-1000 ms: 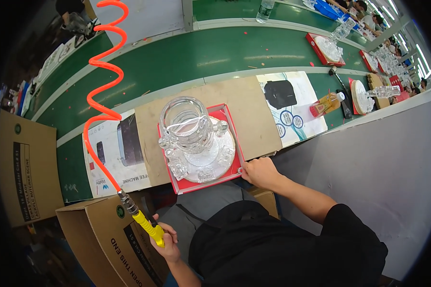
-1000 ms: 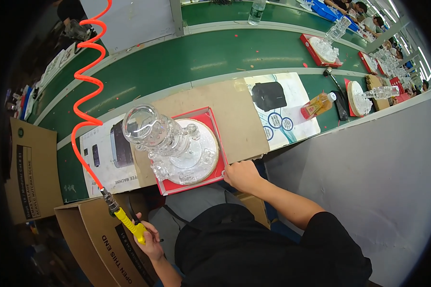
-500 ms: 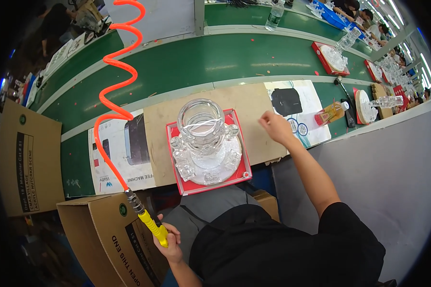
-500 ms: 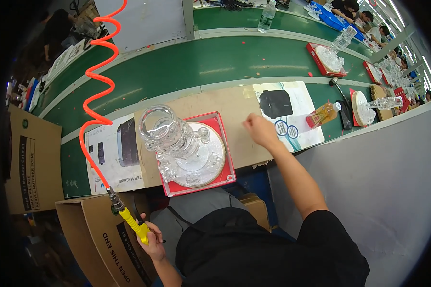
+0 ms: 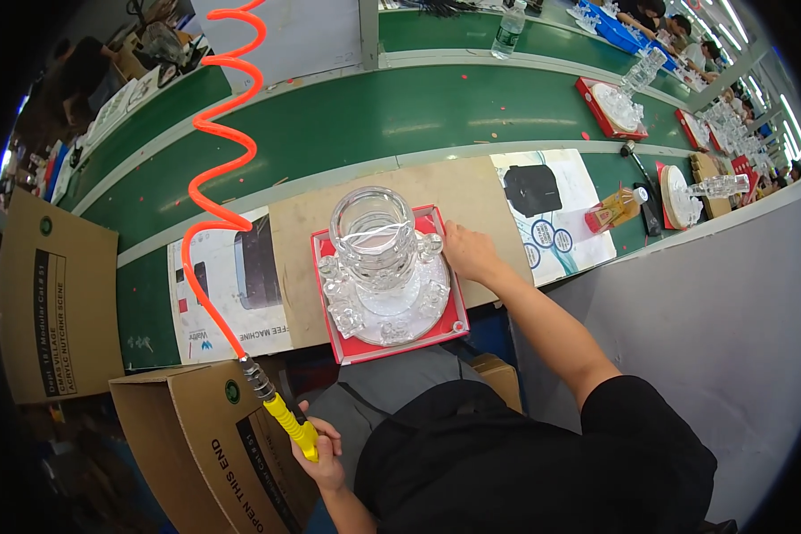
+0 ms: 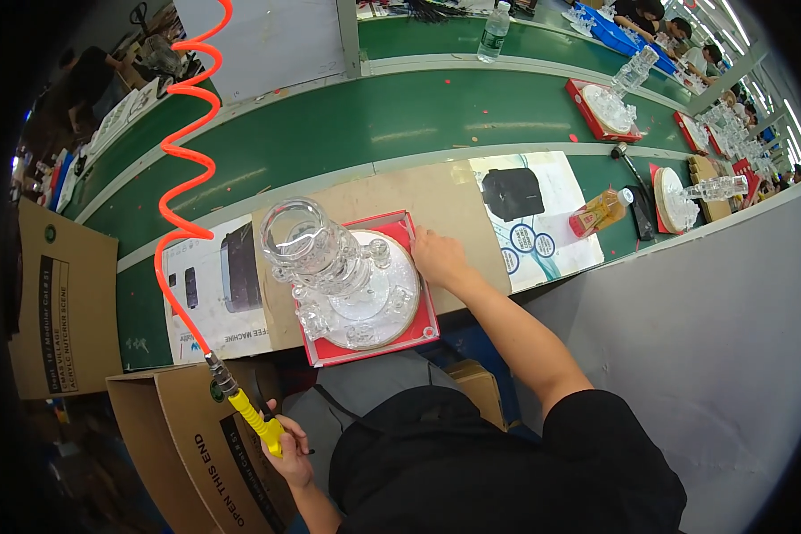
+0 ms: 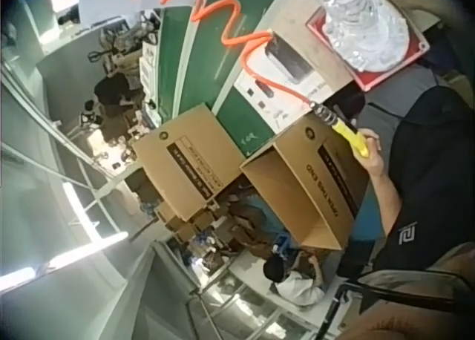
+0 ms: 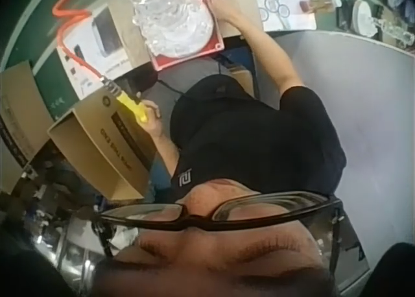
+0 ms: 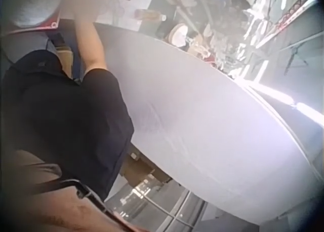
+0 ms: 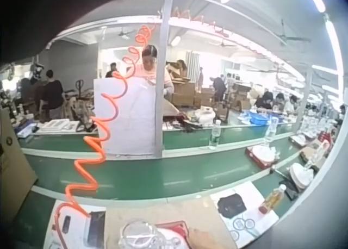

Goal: Cleaning glass pitchers using a compressed air gun and packing them into shipping boxes.

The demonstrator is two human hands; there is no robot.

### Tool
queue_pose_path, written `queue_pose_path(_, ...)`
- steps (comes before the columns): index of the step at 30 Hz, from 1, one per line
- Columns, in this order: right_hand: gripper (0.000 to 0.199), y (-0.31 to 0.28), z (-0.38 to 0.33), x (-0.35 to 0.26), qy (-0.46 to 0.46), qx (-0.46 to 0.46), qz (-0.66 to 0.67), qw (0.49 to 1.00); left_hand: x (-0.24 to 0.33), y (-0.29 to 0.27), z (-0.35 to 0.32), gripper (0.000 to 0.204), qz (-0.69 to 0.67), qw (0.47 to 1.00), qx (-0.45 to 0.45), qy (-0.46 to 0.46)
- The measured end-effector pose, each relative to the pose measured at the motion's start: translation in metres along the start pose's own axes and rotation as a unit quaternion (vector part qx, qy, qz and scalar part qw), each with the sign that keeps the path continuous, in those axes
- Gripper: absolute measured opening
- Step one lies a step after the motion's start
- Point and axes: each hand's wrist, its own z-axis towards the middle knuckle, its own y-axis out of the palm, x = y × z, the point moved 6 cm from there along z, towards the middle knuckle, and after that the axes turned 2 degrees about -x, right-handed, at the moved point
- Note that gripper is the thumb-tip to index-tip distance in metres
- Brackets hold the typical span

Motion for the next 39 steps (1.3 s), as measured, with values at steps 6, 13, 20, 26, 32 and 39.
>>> queue_pose_path(6,0.034,-0.014,0.001,0.001,-0.022,-0.084,0.016,0.996,0.001,0.0,0.002,0.063,-0.001,1.0,-0.004,-0.009)
queue_pose_path(13,0.027,0.022,-0.001,0.038,0.066,-0.237,0.493,0.834,0.0,0.0,0.001,0.065,0.016,1.0,-0.009,-0.004)
queue_pose_path(20,0.021,0.019,-0.004,0.049,0.094,-0.182,0.568,0.797,-0.002,-0.01,-0.002,0.069,0.018,1.0,0.01,0.007)
queue_pose_path(26,0.018,-0.004,0.006,0.049,0.072,-0.079,0.554,0.826,0.0,-0.006,-0.001,0.069,0.028,0.999,0.027,0.019)
queue_pose_path(32,0.02,-0.027,0.015,0.028,0.039,-0.03,0.517,0.854,-0.004,-0.005,-0.001,0.07,0.024,1.0,0.009,0.006)
queue_pose_path(39,0.02,-0.04,0.013,0.017,0.029,-0.062,0.584,0.809,-0.004,-0.008,0.0,0.068,0.023,0.999,-0.004,0.023)
